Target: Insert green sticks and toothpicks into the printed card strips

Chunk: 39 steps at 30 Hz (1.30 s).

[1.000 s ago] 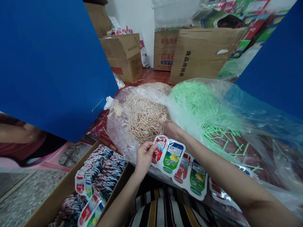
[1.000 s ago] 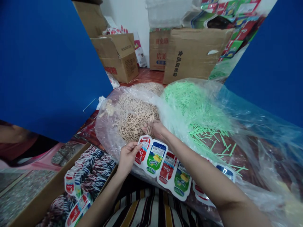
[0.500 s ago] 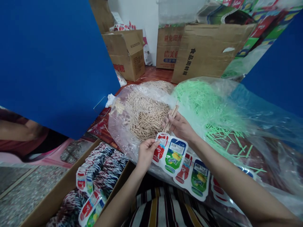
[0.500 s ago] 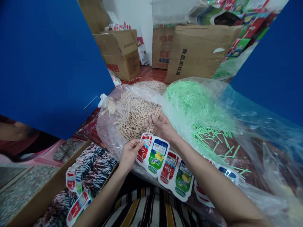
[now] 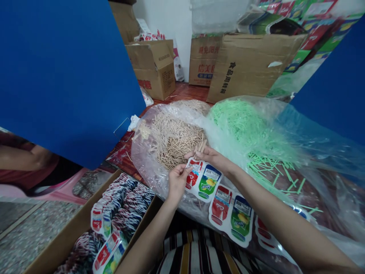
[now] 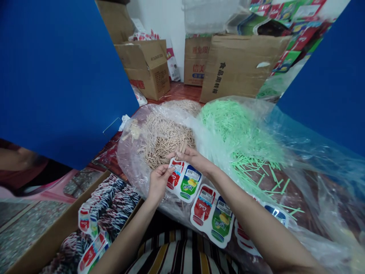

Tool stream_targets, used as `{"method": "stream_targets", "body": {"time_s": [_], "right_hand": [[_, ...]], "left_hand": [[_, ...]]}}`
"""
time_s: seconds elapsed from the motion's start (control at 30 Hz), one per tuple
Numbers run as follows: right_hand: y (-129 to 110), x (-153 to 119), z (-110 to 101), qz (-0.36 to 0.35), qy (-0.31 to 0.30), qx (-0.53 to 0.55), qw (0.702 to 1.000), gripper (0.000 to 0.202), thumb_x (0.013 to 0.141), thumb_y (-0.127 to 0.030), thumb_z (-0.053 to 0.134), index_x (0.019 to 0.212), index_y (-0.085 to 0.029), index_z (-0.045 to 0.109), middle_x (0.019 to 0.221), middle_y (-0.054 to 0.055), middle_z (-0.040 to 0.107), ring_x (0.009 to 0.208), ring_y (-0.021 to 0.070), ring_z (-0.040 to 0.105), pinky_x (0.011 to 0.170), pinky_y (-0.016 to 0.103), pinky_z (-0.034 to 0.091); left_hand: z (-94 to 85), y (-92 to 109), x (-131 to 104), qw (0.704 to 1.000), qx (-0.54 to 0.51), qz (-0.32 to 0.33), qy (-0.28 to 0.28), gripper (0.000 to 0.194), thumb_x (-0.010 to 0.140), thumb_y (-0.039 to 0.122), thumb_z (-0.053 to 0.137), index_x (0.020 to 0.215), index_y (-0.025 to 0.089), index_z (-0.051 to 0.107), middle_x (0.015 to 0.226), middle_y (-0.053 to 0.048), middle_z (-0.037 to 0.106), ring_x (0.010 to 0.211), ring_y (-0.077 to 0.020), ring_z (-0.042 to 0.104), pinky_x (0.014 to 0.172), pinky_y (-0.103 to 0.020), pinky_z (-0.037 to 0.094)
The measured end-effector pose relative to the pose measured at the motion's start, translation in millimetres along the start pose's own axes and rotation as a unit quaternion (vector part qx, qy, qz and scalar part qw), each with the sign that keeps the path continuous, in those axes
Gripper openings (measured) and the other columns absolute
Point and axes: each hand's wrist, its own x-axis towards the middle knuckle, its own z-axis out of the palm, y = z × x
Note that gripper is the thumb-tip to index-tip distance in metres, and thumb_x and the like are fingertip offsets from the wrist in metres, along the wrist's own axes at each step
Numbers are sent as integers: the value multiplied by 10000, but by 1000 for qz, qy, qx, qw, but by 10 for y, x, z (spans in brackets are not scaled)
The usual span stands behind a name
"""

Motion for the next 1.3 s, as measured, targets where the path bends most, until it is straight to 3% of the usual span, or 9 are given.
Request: {"method": "stream_targets", "body": {"time_s": [0.13, 0.27, 0.43, 0.57, 0.7, 0.83, 1.0, 1.13, 1.3], "right_hand": [[-34, 25, 1, 2, -15, -17, 1000, 268, 797, -324, 670, 1015, -198, 580, 976, 28, 697, 798, 145, 667, 745, 273, 520], [-73, 57, 34, -28, 34, 51, 998, 310, 828, -391, 623, 1080, -231, 543, 1047, 41, 682, 808, 159, 670, 731, 315, 534], [-116, 86, 53, -39, 84, -7, 996, 257, 838, -411, 599, 911, -169, 647, 916, 56, 704, 733, 146, 655, 711, 280, 520], [-173, 107, 3, -98, 165, -86, 978, 271, 820, -419, 615, 860, -164, 698, 886, 57, 710, 784, 154, 645, 777, 285, 509], [-209, 150, -142, -166, 247, -81, 951, 335, 802, -480, 617, 982, -206, 685, 945, 51, 712, 852, 189, 651, 890, 384, 487], [-254, 54, -210, -122, 196, -224, 947, 450, 826, -531, 561, 1144, -223, 642, 1120, 69, 674, 998, 238, 619, 969, 454, 434], [-294, -227, -48, -85, -8, -363, 928, 426, 834, -401, 599, 1238, -268, 587, 1227, 46, 628, 1118, 261, 574, 995, 446, 418], [-214, -354, 17, -130, 46, -409, 902, 412, 832, -315, 615, 1237, -267, 565, 1250, 66, 604, 1072, 249, 600, 944, 432, 453], [-40, -470, -17, -136, 65, -469, 870, 370, 828, -304, 624, 1191, -247, 577, 1058, 74, 674, 934, 242, 638, 827, 381, 496]], "left_hand": [[0, 3, 41, 1000, -28, -7, -7, 232, 667, 301, 747, 796, 132, 657, 643, -10, 698, 508, -126, 607, 524, -233, 476], [12, 28, 60, 998, -56, -30, 5, 266, 636, 316, 771, 786, 125, 661, 664, -23, 712, 536, -132, 625, 569, -251, 501], [-4, 45, 63, 997, -68, -40, 6, 287, 610, 311, 789, 793, 125, 668, 701, -34, 725, 563, -137, 638, 591, -259, 514], [-44, 38, 58, 997, -62, -35, -1, 278, 612, 306, 790, 782, 128, 662, 694, -29, 723, 552, -129, 633, 575, -248, 513], [-76, 37, 41, 998, -52, -34, -4, 284, 604, 318, 794, 772, 132, 659, 690, -29, 723, 550, -134, 635, 569, -250, 512], [-82, 56, 15, 998, -49, -33, -11, 268, 617, 315, 788, 767, 131, 662, 671, -24, 717, 560, -136, 638, 588, -252, 512], [-39, 100, -13, 998, -47, -32, -28, 264, 622, 315, 786, 767, 132, 662, 660, -19, 711, 556, -133, 633, 580, -247, 504], [17, 123, -20, 997, -53, -42, -37, 265, 614, 318, 791, 758, 137, 661, 665, -17, 711, 555, -132, 630, 591, -253, 504], [89, 127, -55, 995, -69, -71, -30, 290, 564, 299, 820, 747, 137, 664, 674, -19, 716, 541, -127, 622, 565, -242, 487]]}}
